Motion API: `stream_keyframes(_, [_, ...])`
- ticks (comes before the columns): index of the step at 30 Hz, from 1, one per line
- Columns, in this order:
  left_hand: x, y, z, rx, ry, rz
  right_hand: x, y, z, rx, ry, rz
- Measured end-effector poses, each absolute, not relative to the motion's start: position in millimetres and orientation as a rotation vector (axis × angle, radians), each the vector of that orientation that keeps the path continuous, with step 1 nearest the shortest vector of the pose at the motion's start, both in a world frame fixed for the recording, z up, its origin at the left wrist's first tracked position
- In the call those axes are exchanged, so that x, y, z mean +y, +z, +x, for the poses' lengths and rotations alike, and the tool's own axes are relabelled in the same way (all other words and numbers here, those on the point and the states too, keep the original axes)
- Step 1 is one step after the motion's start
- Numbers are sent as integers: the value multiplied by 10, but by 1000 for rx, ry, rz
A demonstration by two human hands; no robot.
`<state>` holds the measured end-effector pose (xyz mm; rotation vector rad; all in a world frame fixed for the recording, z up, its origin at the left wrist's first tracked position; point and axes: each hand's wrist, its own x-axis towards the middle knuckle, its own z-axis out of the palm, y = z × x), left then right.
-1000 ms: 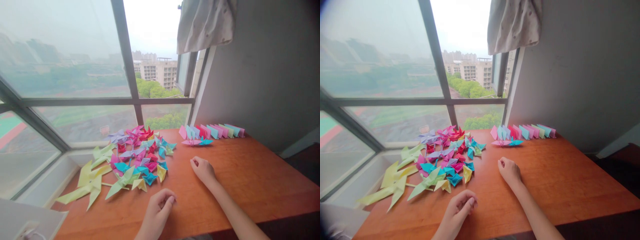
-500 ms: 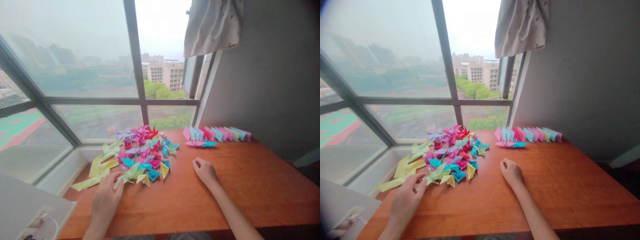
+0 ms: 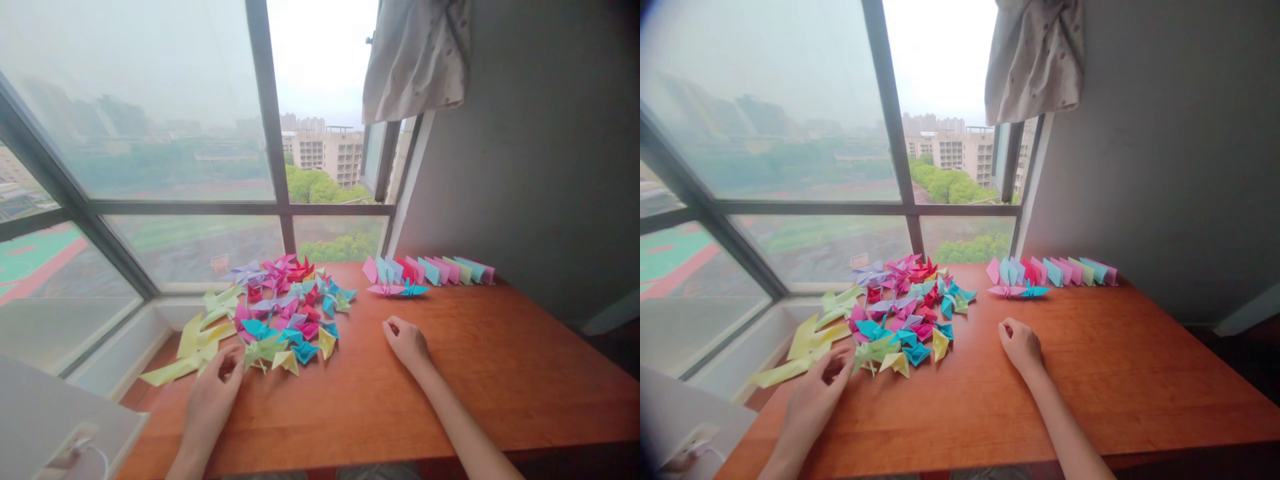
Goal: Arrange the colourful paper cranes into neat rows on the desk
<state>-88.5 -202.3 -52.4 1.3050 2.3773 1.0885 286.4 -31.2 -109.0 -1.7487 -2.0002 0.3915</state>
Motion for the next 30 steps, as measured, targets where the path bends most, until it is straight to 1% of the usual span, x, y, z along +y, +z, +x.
stream_keyframes(3, [-2049,-525,-866,2133,1404,1102,-316,-1102,2870,-1983,403,-1721])
stream_keyframes(5, [-2088,-502,-820,2035,1554,999,-312,-1105,2879,-1958,428,-1681])
stream_keyframes(7, [-2134,-469,-739,1969,1650,949,-303,-1100,2886,-1902,466,-1611])
stream_keyframes(10, [-2185,-451,-541,1847,1687,958,-330,-1046,2869,-1744,573,-1487])
stream_keyframes(12, [-2195,-480,-354,1741,1666,972,-432,-959,2818,-1641,727,-1380])
stream_keyframes(16, [-2167,-611,93,1500,1508,1031,-889,-718,2638,-1561,1292,-974])
stream_keyframes(18, [-2142,-682,294,1390,1439,1077,-1150,-634,2558,-1625,1475,-834])
stream_keyframes(19, [-2127,-713,378,1349,1416,1105,-1260,-614,2533,-1670,1482,-845])
stream_keyframes(21, [-2093,-765,507,1290,1382,1156,-1419,-617,2515,-1733,1379,-980])
stream_keyframes(24, [-2035,-812,624,1244,1338,1181,-1519,-683,2551,-1681,1239,-1150])
stream_keyframes(30, [-1939,-791,706,1221,1068,1292,-1592,-814,2621,-1381,1393,-1116])
